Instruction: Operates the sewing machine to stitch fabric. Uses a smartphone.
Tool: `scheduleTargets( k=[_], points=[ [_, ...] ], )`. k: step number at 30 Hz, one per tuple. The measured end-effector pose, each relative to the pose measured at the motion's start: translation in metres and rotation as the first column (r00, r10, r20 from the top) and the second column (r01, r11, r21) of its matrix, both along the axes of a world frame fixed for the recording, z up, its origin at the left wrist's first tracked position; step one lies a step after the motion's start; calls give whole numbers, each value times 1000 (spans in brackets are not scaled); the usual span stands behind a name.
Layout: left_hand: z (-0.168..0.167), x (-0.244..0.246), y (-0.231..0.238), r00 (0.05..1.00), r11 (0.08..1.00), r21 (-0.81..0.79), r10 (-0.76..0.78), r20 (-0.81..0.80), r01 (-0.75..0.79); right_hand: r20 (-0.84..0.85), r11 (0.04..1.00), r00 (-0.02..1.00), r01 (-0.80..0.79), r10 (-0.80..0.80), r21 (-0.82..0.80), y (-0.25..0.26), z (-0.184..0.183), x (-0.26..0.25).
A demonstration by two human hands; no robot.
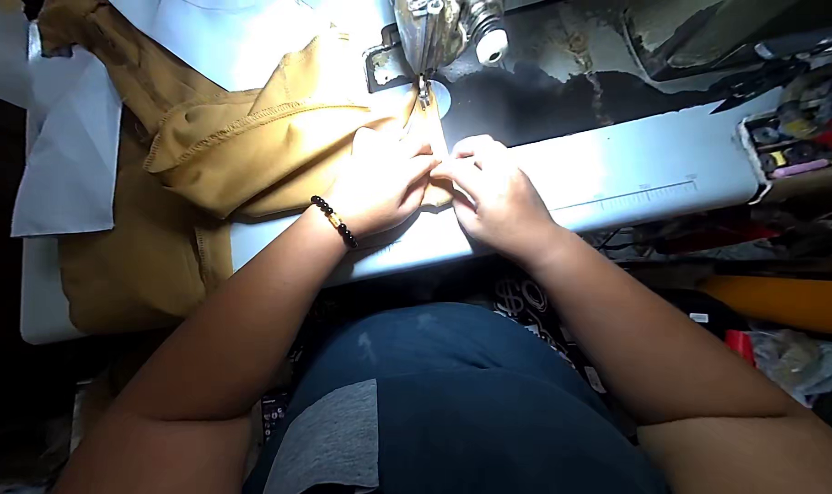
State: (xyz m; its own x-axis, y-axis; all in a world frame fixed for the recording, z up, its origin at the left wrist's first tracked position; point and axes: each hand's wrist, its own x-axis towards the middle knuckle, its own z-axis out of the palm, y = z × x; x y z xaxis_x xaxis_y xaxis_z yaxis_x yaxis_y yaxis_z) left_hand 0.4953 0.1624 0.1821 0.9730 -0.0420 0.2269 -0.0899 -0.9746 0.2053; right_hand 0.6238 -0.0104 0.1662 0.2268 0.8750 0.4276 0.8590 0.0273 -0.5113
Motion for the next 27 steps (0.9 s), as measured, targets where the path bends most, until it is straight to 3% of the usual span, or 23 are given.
scheduleTargets(
  k=[4,8,10,13,16,19,27],
  points=[
    [-1,-1,-1,1000,999,33,22,11,-22,66,985,997,-56,46,165,4,-14,8],
    [-3,21,-7,971,993,118,0,240,-29,44,963,998,-50,40,264,0,-15,8],
    [-3,28,-8,959,992,126,-51,280,16,50,961,998,-45,33,271,-1,-14,8],
    [-6,16,-13,987,997,61,35,158,-45,79,985,995,-69,57,161,-5,-14,7],
    [-9,-3,-11,993,985,-127,112,-32,-115,96,995,990,-103,102,-4,-7,-9,9],
    [-12,-6,-2,995,967,-234,90,-45,-98,102,991,987,-122,128,-64,-3,-3,13],
    [-10,11,19,994,961,-258,98,-39,-104,95,988,986,-132,140,-84,15,2,29]
  ],
)
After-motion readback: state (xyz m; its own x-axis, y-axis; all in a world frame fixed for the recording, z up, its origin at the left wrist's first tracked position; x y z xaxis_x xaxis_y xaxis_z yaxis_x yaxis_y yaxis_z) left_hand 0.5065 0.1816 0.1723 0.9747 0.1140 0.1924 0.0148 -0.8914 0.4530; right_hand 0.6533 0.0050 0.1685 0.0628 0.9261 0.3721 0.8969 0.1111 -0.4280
